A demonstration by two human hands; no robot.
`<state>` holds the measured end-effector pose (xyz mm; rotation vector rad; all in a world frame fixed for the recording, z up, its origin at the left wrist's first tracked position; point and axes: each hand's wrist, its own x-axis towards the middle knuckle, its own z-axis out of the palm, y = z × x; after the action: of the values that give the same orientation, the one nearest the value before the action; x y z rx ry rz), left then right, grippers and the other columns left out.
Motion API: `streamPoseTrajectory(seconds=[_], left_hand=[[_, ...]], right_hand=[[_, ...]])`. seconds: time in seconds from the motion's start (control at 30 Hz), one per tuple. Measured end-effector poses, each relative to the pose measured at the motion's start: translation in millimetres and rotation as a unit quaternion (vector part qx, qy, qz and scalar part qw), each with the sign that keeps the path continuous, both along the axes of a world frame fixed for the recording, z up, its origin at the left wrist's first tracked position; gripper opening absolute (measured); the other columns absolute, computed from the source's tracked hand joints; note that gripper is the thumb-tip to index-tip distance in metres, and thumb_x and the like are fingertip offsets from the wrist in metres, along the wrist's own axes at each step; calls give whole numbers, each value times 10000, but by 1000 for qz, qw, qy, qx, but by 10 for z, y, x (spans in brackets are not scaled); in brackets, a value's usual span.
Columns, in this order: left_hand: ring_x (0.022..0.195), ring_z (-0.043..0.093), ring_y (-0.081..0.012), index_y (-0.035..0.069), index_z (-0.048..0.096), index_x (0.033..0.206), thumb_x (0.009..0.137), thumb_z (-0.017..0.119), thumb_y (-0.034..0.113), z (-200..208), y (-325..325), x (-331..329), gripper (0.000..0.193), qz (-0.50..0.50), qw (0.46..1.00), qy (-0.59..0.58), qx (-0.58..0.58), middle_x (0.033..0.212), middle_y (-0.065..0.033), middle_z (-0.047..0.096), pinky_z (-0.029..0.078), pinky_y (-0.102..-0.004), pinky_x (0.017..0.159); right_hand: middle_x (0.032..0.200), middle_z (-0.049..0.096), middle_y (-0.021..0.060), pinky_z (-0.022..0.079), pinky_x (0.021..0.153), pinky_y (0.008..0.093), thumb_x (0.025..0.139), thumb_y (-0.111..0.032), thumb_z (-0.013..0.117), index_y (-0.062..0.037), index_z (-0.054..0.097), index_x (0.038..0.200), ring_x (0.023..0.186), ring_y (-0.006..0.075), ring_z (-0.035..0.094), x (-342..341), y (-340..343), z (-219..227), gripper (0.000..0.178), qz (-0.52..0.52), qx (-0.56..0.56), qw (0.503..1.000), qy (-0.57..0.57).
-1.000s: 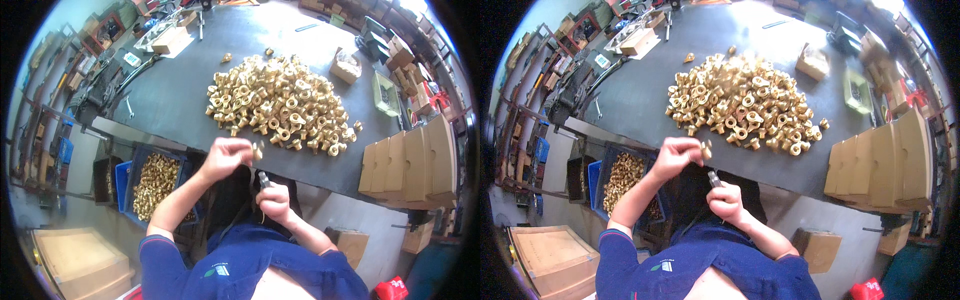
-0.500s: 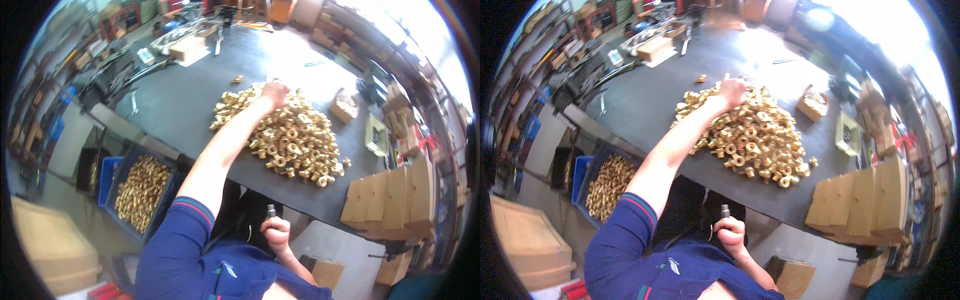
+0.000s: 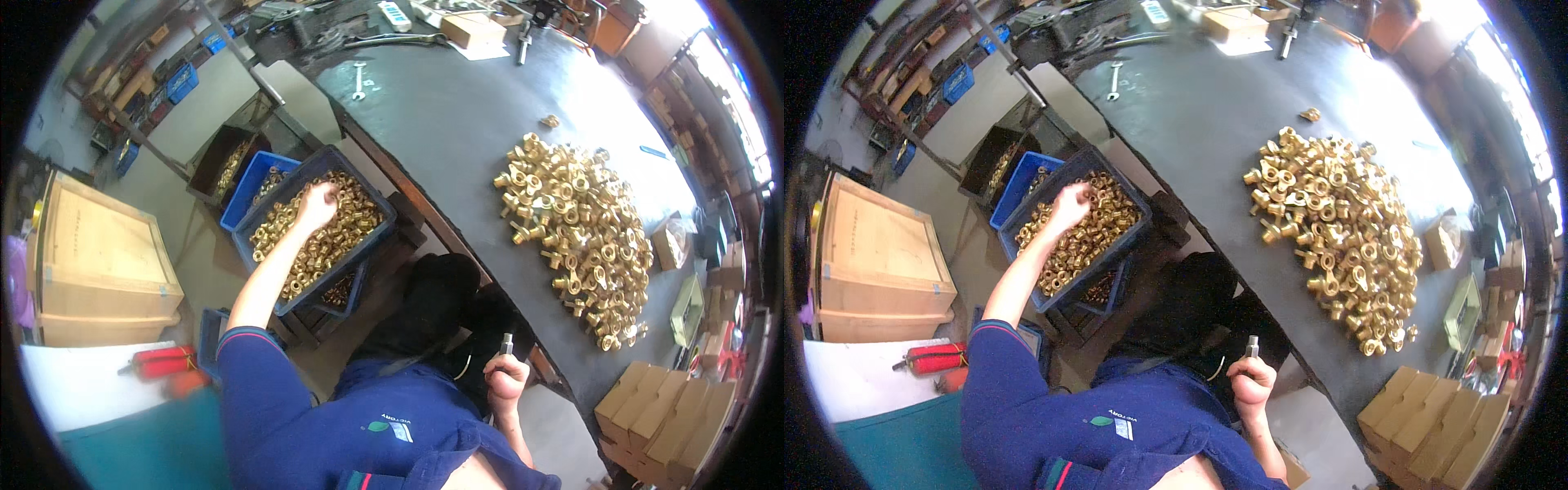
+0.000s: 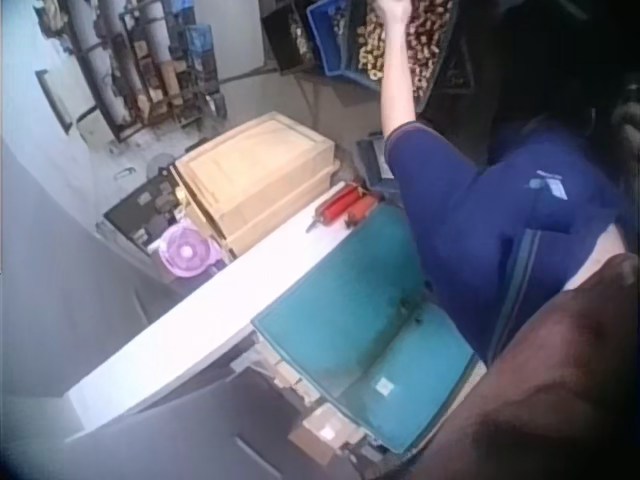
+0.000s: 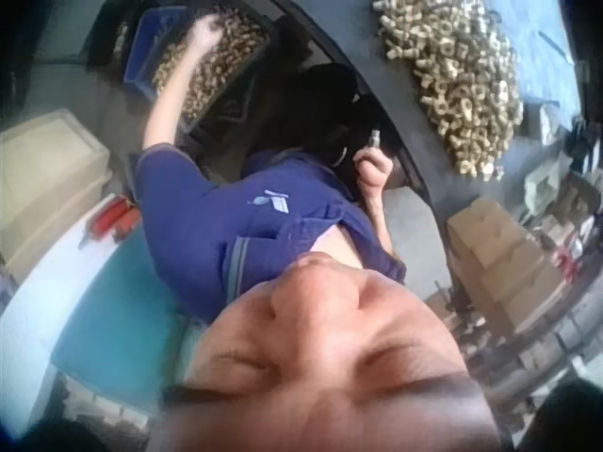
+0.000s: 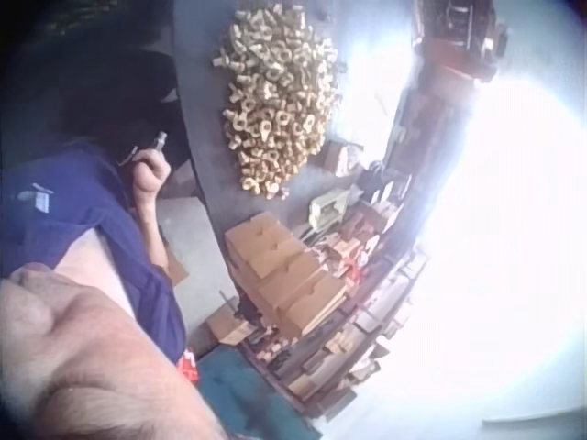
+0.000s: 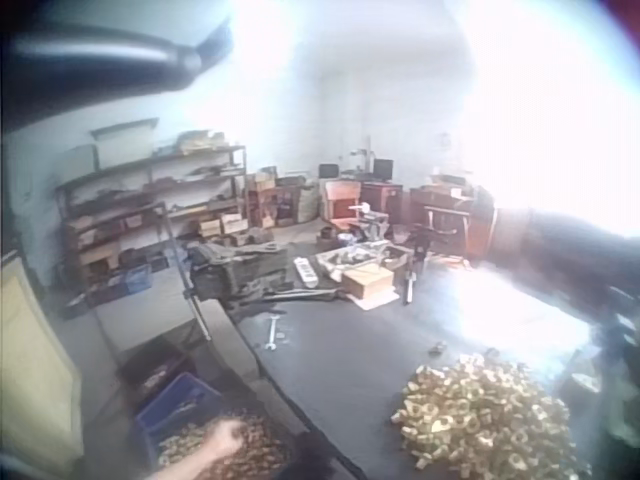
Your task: The person repeatedly picks brass fittings from a table, inserts a metal rod into each fitting, and places the assembled unit into a blue bin. The process is continuous and repetitive throughout the clip.
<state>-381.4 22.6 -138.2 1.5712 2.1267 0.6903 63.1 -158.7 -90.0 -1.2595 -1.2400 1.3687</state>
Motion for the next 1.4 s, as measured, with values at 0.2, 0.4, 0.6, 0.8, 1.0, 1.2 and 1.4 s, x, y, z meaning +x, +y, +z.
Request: streamPoseTrajectory(seconds=[0.2, 0.4, 0.6, 0.8, 1.0, 1.2, 1.4], left_hand=[[833, 624, -287, 78, 664, 867, 727, 567, 126, -831, -148, -175, 177, 26, 991, 41, -127, 857, -161, 644, 489, -406, 733], [725, 625, -319, 60, 651, 700, 655, 568, 81, -1243, 107, -60, 97, -224, 915, 325, -88, 712, -155, 631, 496, -421, 618], [737, 642, -246, 82, 667, 731, 717, 592, 127, -1077, 183, -40, 89, -231, 888, 373, -135, 749, -92, 651, 487, -358, 633], [632, 608, -118, -50, 624, 944, 845, 571, 99, -314, -103, 190, 186, -22, 914, -384, -132, 789, -92, 654, 500, -245, 526], [620, 620, -162, -47, 625, 888, 847, 544, 62, 586, -699, 1378, 142, -205, 765, -575, -207, 755, -108, 641, 531, -288, 556], [647, 588, -104, -39, 618, 938, 836, 591, 68, 756, -898, 1955, 150, -259, 781, -522, -227, 779, -69, 630, 509, -243, 586], [651, 584, -102, -29, 624, 942, 838, 580, 56, 725, -832, 2165, 142, -274, 764, -524, -259, 778, -64, 628, 506, -239, 595]], right_hand=[[624, 565, 54, 360, 553, 245, 550, -9, 456, -5, 601, 621, 582, 127, 481, -260, 114, 120, 162, 55, 3, 998, 0], [621, 546, 47, 354, 547, 240, 557, -22, 467, -4, 601, 631, 578, 122, 472, -333, 104, 183, 153, 57, 13, 998, -28], [620, 533, 41, 354, 547, 235, 571, -47, 493, -17, 604, 638, 579, 115, 465, -312, 29, 165, 133, 44, -2, 998, -50], [612, 512, 95, 387, 524, 310, 583, -108, 556, -64, 606, 676, 565, 206, 509, -352, 193, 306, 114, 180, 23, 972, -151], [681, 506, 137, 405, 557, 389, 621, -205, 573, -82, 572, 681, 638, 300, 528, -619, 443, 293, 137, 309, 56, 937, -152], [664, 487, 126, 386, 538, 359, 634, -165, 564, -77, 570, 692, 618, 274, 504, -455, 341, 322, 106, 252, 59, 951, -170], [633, 481, 111, 390, 521, 350, 632, -142, 565, -66, 581, 690, 590, 251, 506, -311, 265, 213, 97, 209, 127, 941, -235]])
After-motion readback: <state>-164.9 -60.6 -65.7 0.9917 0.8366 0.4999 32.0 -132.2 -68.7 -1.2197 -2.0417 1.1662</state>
